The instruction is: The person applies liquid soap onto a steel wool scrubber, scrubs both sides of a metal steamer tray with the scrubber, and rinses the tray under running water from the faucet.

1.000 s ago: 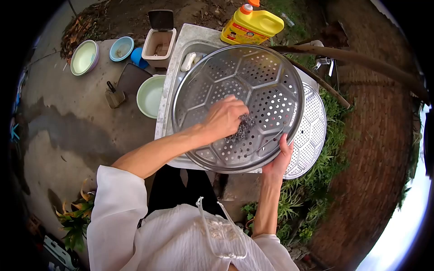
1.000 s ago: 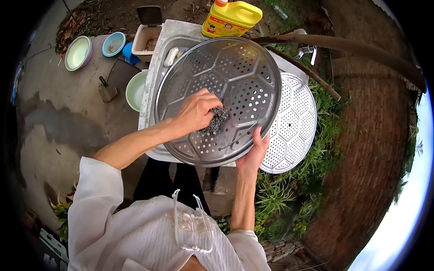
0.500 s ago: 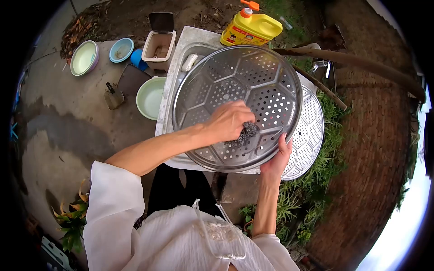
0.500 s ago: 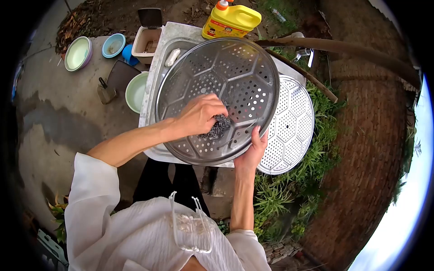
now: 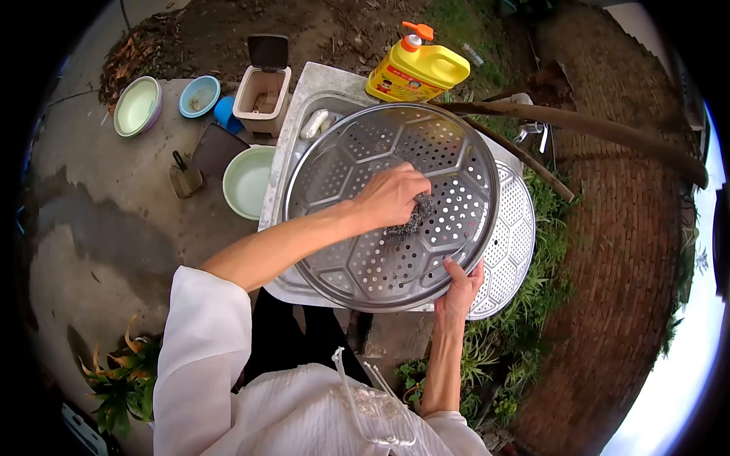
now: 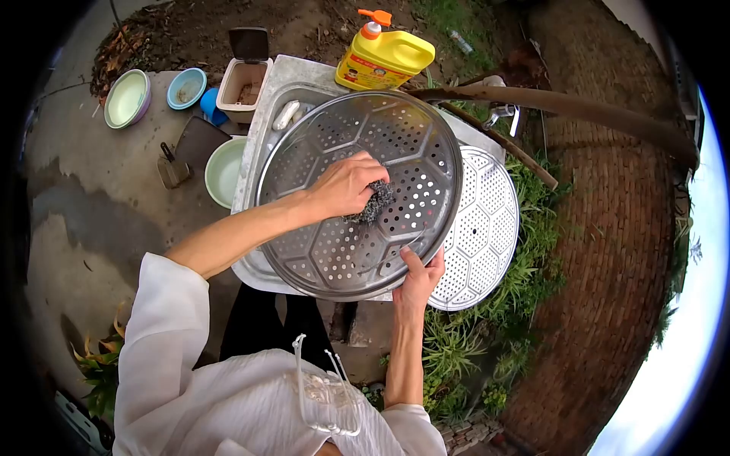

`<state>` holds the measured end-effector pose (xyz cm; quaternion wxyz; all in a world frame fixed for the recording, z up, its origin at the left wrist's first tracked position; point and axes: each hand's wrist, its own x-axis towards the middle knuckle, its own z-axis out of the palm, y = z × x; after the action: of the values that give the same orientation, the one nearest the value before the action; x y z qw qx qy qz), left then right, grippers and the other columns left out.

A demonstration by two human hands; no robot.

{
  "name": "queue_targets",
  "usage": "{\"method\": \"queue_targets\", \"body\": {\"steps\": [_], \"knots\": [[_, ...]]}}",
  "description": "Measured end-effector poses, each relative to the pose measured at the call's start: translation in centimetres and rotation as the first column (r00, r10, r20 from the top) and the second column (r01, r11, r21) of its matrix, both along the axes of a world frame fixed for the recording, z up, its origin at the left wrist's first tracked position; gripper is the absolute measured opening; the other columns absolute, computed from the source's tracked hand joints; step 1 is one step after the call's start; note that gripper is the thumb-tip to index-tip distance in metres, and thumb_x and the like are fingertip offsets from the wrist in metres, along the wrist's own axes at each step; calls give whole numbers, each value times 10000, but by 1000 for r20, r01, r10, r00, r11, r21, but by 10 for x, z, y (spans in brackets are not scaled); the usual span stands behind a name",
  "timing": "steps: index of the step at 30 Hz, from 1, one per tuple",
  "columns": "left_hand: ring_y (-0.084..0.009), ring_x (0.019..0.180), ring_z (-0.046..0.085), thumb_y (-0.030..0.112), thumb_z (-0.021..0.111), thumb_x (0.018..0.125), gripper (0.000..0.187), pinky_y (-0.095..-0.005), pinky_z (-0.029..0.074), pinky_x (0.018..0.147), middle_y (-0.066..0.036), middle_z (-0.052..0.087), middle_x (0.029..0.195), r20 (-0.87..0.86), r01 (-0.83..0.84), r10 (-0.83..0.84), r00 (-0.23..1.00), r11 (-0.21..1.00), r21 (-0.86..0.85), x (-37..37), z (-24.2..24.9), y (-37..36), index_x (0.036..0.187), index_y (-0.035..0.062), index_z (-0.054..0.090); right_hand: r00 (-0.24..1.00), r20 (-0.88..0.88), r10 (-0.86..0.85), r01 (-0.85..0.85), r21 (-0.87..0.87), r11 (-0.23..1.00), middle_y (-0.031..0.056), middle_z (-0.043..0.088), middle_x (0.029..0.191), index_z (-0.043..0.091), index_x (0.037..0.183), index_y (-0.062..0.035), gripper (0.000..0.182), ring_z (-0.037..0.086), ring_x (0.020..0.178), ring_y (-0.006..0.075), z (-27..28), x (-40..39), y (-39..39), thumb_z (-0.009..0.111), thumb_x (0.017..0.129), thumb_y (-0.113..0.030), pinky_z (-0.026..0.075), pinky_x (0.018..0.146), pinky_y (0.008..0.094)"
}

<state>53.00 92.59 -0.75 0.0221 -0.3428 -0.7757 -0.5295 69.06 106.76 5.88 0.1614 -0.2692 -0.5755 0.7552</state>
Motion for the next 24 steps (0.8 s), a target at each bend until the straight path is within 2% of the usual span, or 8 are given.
{"method": "queue_targets", "body": {"steps": [3,7,9,11,15,17,21,24], "knots": [[-343,905,611,-11,626,704,219,-428,505,836,-149,688,902,38,-199,209,977,961,-191,-45,-15,-12,914,16,679,999,9,33,-34,42,999,127,651,1122,526,1265,54,484,657,935,170,1,5,-2,559,791,145,533,822,297],[-349,905,612,-10,634,707,226,-433,505,841,-160,692,923,26,13,-12,1000,1000,-21,-21,6,8,927,18,683,998,-7,-62,62,34,997,126,674,1034,528,1242,43,440,684,839,183,4,1,-8,558,810,120,570,765,301],[-382,908,628,17,650,727,212,-441,507,837,-196,685,900,-5,-73,74,997,994,85,-24,23,33,936,-1,680,999,38,14,-16,34,999,113,652,1128,522,1286,39,463,644,967,162,10,-1,-8,567,835,127,510,874,303],[-395,899,654,36,643,760,197,-470,501,817,-205,689,908,198,-158,153,968,987,10,-38,41,44,952,2,675,999,23,34,-35,61,998,108,654,1117,520,1286,35,459,646,958,165,8,-3,-6,557,838,129,515,867,305],[-416,865,660,75,647,781,178,-484,507,796,-226,687,885,123,-172,178,976,984,-53,-22,12,18,937,-2,681,1000,1,17,-17,43,999,109,653,1114,523,1280,33,454,644,964,166,8,-2,-5,545,837,128,514,869,309],[-421,869,654,86,651,778,176,-474,508,797,-224,686,883,234,-148,176,956,980,-134,-18,3,6,931,4,683,999,8,48,-48,57,997,105,648,1128,513,1298,21,441,640,970,161,2,1,-2,576,866,85,513,867,310],[-409,904,643,69,633,781,233,-459,499,815,-203,676,952,107,-163,153,982,982,91,-26,39,43,1006,11,653,999,-8,42,-42,3,999,88,633,1169,485,1339,-4,407,623,1008,160,10,-4,-10,600,954,-67,511,870,315],[-381,941,636,24,620,751,257,-442,500,826,-174,669,945,146,-70,56,988,993,90,-5,28,17,1006,20,649,998,-67,-13,10,-43,999,92,652,1126,502,1308,-6,340,656,970,178,10,-13,-14,543,988,-112,547,832,324]]}}
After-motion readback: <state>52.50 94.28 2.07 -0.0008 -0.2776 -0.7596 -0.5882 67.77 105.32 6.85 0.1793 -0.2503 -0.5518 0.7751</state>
